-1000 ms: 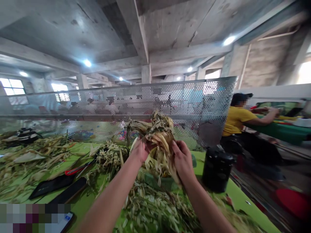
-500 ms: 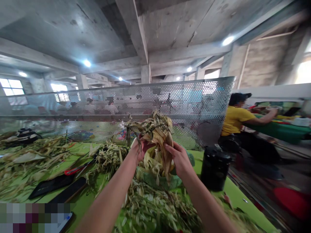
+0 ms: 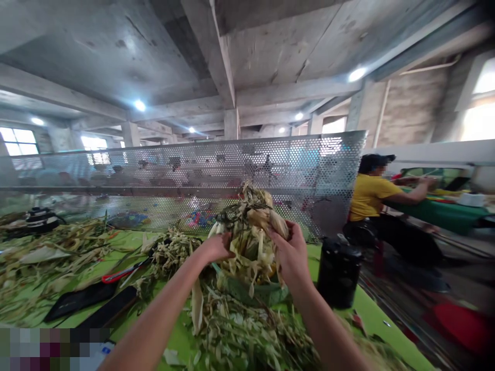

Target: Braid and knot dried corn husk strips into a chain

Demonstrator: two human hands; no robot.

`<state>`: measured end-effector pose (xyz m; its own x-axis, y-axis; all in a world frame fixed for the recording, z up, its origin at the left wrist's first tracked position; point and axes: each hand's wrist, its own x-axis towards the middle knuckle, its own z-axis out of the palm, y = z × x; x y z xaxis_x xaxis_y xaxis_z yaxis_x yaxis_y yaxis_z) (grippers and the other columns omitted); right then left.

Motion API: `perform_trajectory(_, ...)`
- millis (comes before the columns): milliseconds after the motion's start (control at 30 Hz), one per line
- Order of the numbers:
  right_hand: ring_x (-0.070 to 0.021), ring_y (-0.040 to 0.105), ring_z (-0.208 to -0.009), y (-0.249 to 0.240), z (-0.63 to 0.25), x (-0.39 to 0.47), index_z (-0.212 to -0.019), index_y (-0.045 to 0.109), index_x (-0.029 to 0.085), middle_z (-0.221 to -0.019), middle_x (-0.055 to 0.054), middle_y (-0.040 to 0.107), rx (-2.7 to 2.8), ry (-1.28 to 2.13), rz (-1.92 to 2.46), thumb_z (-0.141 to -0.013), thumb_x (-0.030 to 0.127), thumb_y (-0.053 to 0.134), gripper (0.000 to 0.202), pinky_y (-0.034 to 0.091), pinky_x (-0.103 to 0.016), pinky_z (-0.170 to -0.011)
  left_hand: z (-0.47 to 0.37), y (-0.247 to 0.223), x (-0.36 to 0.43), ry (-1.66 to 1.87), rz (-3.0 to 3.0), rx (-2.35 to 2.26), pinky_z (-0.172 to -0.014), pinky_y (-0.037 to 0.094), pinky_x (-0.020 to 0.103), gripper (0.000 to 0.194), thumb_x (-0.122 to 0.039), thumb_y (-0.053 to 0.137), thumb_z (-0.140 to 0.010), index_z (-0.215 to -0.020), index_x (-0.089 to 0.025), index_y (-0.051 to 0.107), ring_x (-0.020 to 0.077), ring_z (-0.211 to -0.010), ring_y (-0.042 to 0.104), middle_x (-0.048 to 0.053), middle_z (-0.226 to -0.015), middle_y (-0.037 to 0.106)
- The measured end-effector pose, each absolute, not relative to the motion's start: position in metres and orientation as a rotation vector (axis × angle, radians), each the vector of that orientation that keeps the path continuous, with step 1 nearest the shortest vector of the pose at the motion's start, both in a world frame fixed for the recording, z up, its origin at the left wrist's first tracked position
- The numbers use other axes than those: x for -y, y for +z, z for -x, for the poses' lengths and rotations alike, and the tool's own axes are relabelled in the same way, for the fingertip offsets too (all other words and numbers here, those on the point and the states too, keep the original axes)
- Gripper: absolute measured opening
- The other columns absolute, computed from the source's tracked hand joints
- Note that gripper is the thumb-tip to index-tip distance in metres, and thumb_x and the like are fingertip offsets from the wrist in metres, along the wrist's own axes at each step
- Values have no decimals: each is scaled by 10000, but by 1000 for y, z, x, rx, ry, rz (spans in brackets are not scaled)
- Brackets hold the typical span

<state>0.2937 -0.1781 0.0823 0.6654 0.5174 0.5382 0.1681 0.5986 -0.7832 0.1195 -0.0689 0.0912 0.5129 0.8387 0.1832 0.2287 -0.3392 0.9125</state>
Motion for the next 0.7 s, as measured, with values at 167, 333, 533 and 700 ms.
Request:
perform_trajectory(167,-166,593,-809,86,-280,183,-1028,587,234,-943,-21,644,929,387,900,-681,349,739,396,479,-300,-737,-143,103,109,745,-1722,-583,-767,467,302,383,-565,621,-720,-843,-214,708,243,-913,627,78,-887,714)
perform_trajectory(333,-180,598,-818,92,-270,190,-921,686,227,-927,-35,666,994,512,891,-676,367,740,288,479,-290,-704,-176,107,127,739,-1118,-447,-678,448,255,521,-626,565,-748,-943,-156,675,179,-764,613,92,-868,694)
perform_trajectory(533,-158,607,-702,97,-275,195,-767,681,224,-756,-2,670,893,650,743,-705,376,740,174,479,-281,-670,-183,116,119,835,-841,-511,-585,432,253,430,-532,470,-848,-887,-145,652,154,-596,569,55,-692,650)
perform_trajectory(700,-170,639,-781,96,-278,194,-908,683,232,-842,-10,707,1022,811,705,-676,334,776,270,487,-286,-745,-184,123,114,893,-775,-546,-576,464,272,417,-526,473,-853,-931,-150,635,154,-568,577,40,-674,639)
